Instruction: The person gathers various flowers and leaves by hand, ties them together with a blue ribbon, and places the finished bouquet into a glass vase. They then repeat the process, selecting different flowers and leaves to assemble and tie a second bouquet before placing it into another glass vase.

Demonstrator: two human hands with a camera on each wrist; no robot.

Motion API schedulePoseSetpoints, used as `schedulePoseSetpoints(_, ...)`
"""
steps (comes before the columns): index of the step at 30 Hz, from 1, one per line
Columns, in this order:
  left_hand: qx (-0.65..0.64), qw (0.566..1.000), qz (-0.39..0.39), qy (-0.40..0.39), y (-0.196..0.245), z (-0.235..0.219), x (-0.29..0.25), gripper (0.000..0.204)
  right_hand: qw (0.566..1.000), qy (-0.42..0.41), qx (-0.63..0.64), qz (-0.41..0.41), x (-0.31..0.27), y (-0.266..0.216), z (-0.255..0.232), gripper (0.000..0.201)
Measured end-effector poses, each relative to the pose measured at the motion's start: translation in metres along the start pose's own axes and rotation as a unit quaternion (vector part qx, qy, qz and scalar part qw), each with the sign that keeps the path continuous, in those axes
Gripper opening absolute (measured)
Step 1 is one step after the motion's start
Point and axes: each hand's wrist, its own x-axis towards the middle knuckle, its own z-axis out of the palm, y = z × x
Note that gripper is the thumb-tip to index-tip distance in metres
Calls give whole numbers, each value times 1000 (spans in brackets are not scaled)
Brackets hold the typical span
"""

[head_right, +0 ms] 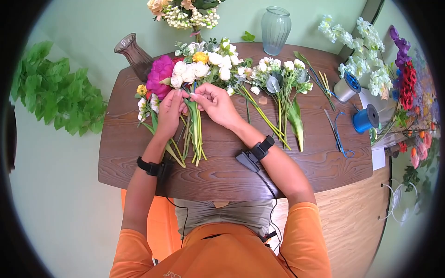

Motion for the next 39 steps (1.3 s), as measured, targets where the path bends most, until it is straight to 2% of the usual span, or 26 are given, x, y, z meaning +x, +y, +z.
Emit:
schedulePoseSetpoints(6,8,998,-7,55,-8,0,4,29,1000,-21,7,13,-2,4,-2,8)
schedulePoseSetpoints(10,13,998,-16,58,-10,-2,5,30,999,-25,-23,-2,-1,6,-2,8)
schedulePoseSetpoints(13,-47,999,-5,16,-4,-11,4,29,996,-8,-91,-3,-3,2,-3,10)
schedulePoseSetpoints(15,47,998,4,29,6,-17,2,25,993,-1,-122,7,-2,2,-2,10)
schedulePoseSetpoints(16,47,998,0,30,13,-17,1,25,993,-1,-120,11,-2,4,-1,10)
schedulePoseSetpoints(19,147,989,7,28,35,-18,-3,21,999,46,15,-8,2,7,4,11)
schedulePoseSetpoints(20,147,989,3,29,40,-16,-4,21,999,45,16,-5,1,6,4,11)
schedulePoseSetpoints(22,181,983,33,-1,49,-12,-5,21,997,27,-75,7,0,4,1,12)
schedulePoseSetpoints(23,217,973,83,-2,50,-11,-5,17,997,24,-77,9,1,5,0,11)
schedulePoseSetpoints(24,216,973,81,-2,54,-9,-4,17,997,23,-77,11,0,6,-1,11)
schedulePoseSetpoints(26,345,917,198,-15,65,-3,-4,13,996,20,-82,17,0,1,0,11)
schedulePoseSetpoints(30,362,913,184,-34,76,11,-3,10,996,20,-88,15,-1,0,-1,10)
schedulePoseSetpoints(32,367,893,255,-59,76,16,1,9,996,19,-91,7,-1,-2,-1,10)
schedulePoseSetpoints(36,394,894,210,-22,81,18,0,9,996,18,-81,14,0,2,-2,11)
schedulePoseSetpoints(39,376,914,142,55,73,0,-3,12,999,35,-7,16,2,8,-1,12)
